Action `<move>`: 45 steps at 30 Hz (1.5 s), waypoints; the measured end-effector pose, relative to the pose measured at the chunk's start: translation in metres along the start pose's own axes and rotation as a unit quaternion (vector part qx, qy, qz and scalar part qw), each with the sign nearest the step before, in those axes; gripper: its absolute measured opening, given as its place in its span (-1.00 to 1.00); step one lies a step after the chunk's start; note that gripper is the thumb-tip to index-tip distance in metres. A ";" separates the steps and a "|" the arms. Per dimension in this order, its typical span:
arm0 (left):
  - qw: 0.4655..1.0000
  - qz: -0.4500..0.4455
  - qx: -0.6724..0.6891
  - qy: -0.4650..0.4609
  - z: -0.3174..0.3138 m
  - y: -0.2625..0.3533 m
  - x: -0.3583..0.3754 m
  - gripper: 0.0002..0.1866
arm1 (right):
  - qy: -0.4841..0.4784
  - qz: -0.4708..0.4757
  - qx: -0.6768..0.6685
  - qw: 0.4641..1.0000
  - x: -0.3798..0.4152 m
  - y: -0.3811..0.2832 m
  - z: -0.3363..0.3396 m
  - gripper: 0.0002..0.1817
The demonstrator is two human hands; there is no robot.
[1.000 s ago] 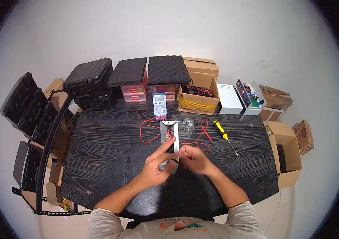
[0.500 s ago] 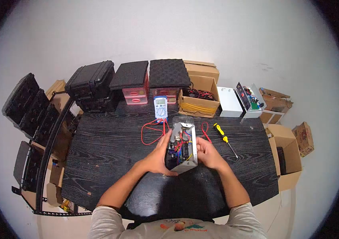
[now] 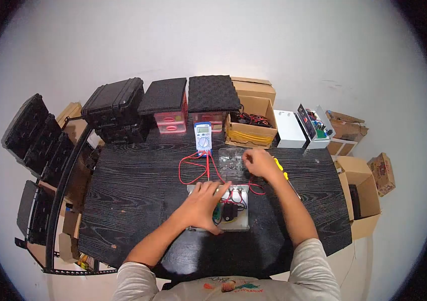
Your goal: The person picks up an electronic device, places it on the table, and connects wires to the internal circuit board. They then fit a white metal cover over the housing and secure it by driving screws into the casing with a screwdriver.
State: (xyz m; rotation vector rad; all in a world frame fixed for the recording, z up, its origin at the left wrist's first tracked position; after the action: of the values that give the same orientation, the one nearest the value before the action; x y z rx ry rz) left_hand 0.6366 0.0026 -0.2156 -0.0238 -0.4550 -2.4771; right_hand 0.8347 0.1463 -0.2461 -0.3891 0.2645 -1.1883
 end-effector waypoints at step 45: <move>0.996 0.061 -0.054 -0.030 -0.044 -0.006 -0.015 0.38 | -0.094 0.041 -0.037 0.994 -0.022 -0.007 0.003 -0.65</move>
State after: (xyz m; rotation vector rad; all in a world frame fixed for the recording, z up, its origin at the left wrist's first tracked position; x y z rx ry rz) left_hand 0.6493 0.0011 -0.2611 -0.1646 -0.3335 -2.3827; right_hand 0.8220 0.1652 -0.2409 -0.5460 0.1599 -1.0562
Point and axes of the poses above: each hand's wrist, its own x-axis away from the middle knuckle, its own z-axis out of the back of the hand, y = z × x, the point moved 9 cm from there along -x, towards the middle knuckle, and after that the axes turned 15 degrees about -y, right-handed, at the moved point
